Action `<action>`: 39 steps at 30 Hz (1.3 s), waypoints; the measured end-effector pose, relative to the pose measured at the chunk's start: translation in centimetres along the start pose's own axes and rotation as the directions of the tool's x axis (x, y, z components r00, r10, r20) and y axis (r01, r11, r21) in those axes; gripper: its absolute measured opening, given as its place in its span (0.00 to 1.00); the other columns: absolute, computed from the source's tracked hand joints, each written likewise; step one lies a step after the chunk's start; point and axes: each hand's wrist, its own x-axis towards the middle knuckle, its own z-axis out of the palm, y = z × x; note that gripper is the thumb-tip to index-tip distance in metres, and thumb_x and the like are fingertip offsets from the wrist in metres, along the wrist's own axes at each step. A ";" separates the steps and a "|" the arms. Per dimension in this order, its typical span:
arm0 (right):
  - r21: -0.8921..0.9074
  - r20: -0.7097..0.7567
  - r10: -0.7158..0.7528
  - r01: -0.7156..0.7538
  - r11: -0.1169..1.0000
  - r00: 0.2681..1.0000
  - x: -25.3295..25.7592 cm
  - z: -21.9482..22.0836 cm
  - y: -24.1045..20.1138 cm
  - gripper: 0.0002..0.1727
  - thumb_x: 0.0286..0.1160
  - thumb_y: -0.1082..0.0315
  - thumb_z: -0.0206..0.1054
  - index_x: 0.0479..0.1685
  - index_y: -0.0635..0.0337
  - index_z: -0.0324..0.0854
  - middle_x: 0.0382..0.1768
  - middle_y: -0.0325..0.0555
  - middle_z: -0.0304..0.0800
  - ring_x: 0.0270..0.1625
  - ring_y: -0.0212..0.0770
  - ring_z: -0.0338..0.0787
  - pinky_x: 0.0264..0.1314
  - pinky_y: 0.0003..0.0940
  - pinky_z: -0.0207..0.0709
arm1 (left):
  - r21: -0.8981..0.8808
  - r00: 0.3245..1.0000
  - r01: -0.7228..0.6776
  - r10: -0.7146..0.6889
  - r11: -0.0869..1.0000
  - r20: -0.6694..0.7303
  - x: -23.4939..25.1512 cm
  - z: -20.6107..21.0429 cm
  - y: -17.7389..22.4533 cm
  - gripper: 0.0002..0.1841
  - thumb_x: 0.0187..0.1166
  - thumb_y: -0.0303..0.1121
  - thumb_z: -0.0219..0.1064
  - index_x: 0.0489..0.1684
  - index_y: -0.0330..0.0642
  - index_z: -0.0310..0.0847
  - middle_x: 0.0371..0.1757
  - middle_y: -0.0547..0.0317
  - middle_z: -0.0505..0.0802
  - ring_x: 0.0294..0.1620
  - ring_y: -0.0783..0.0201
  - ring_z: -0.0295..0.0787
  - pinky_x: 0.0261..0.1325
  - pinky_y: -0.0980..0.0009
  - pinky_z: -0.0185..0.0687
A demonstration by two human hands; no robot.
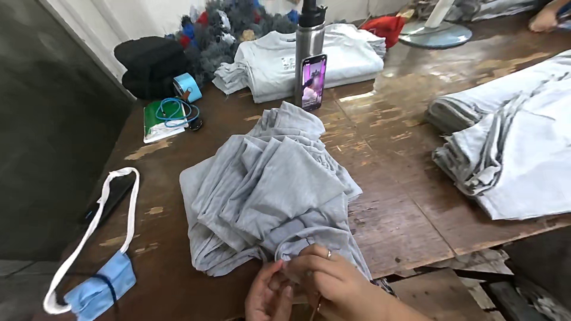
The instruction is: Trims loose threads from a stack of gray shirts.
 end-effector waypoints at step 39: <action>-0.078 0.161 0.301 -0.292 0.953 0.940 -2.4 -0.7 -0.2 0.23 0.87 0.47 0.59 0.36 0.60 0.77 0.26 0.45 0.78 0.25 0.40 0.80 0.26 0.33 0.75 | 0.329 0.982 -0.159 0.182 0.931 -0.040 -0.7 -0.2 -1.0 0.11 0.85 0.36 0.65 0.56 0.65 0.90 0.56 0.84 0.91 0.58 0.84 0.85 0.61 0.84 0.83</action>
